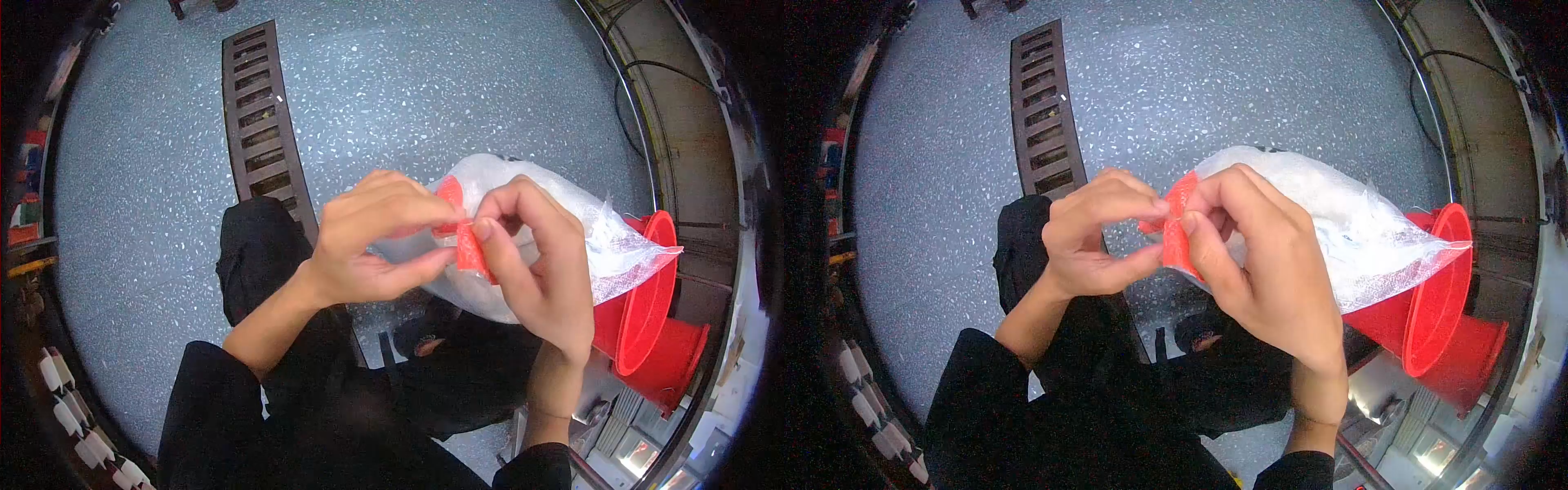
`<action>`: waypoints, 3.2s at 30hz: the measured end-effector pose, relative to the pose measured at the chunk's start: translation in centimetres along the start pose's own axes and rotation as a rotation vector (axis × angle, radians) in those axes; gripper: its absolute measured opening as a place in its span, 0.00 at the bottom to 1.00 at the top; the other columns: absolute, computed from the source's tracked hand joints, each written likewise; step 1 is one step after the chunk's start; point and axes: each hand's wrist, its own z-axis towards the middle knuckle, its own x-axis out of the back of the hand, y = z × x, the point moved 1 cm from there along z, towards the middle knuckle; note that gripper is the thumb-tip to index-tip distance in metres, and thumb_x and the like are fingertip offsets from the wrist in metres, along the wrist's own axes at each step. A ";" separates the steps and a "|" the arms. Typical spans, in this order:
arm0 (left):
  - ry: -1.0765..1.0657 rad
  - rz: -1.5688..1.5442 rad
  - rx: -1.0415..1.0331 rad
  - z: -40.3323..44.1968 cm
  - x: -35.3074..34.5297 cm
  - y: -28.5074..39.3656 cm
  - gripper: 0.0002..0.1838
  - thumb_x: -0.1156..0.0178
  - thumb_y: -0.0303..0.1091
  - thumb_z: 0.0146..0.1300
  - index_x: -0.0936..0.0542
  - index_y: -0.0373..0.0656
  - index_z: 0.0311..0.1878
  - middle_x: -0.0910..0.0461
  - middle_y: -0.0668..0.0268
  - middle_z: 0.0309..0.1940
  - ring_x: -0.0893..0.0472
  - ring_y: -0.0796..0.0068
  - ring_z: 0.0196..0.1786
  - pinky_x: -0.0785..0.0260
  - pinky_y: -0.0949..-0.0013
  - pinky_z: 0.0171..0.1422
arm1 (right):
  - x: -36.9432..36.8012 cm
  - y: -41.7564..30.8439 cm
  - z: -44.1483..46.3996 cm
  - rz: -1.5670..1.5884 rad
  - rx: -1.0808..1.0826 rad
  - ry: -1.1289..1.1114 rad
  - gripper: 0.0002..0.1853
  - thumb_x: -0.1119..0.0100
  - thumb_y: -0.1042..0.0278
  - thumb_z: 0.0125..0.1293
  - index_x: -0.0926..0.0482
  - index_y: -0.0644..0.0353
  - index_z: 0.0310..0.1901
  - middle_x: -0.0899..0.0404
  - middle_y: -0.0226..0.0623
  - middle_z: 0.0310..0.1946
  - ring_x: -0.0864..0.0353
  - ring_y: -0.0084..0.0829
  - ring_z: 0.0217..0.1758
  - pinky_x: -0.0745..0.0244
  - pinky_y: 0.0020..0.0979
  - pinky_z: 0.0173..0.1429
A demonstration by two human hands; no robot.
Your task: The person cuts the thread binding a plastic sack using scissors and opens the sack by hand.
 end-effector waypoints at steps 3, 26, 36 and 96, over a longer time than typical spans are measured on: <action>-0.062 0.020 0.063 -0.2 0.2 -0.2 0.18 0.27 0.21 0.53 0.16 0.31 0.49 0.14 0.58 0.35 0.16 0.70 0.34 0.24 0.67 0.43 | -0.2 -0.3 0.2 -0.105 0.067 0.188 0.04 0.35 0.80 0.62 0.20 0.66 0.37 0.21 0.39 0.30 0.20 0.31 0.31 0.26 0.30 0.37; -0.016 -0.728 0.625 -0.9 0.0 -1.1 0.08 0.35 0.22 0.68 0.15 0.31 0.48 0.15 0.58 0.44 0.17 0.74 0.46 0.25 0.69 0.53 | -1.5 -0.3 -0.6 -0.524 0.314 0.192 0.17 0.28 0.77 0.48 0.17 0.59 0.43 0.21 0.33 0.38 0.22 0.35 0.38 0.32 0.36 0.40; -0.108 -0.479 0.583 -0.9 0.5 -0.8 0.07 0.40 0.25 0.73 0.20 0.31 0.48 0.19 0.63 0.42 0.21 0.78 0.46 0.28 0.71 0.53 | -1.9 0.2 -0.3 -0.439 0.336 0.205 0.15 0.29 0.76 0.44 0.20 0.57 0.36 0.21 0.32 0.34 0.22 0.36 0.35 0.33 0.37 0.38; -0.149 -0.419 0.443 -0.8 0.7 -2.0 0.06 0.37 0.27 0.69 0.19 0.32 0.41 0.17 0.65 0.38 0.21 0.79 0.44 0.27 0.70 0.52 | -1.5 1.5 -0.2 -0.442 0.460 0.136 0.14 0.28 0.75 0.49 0.17 0.60 0.40 0.21 0.34 0.33 0.22 0.37 0.32 0.32 0.36 0.34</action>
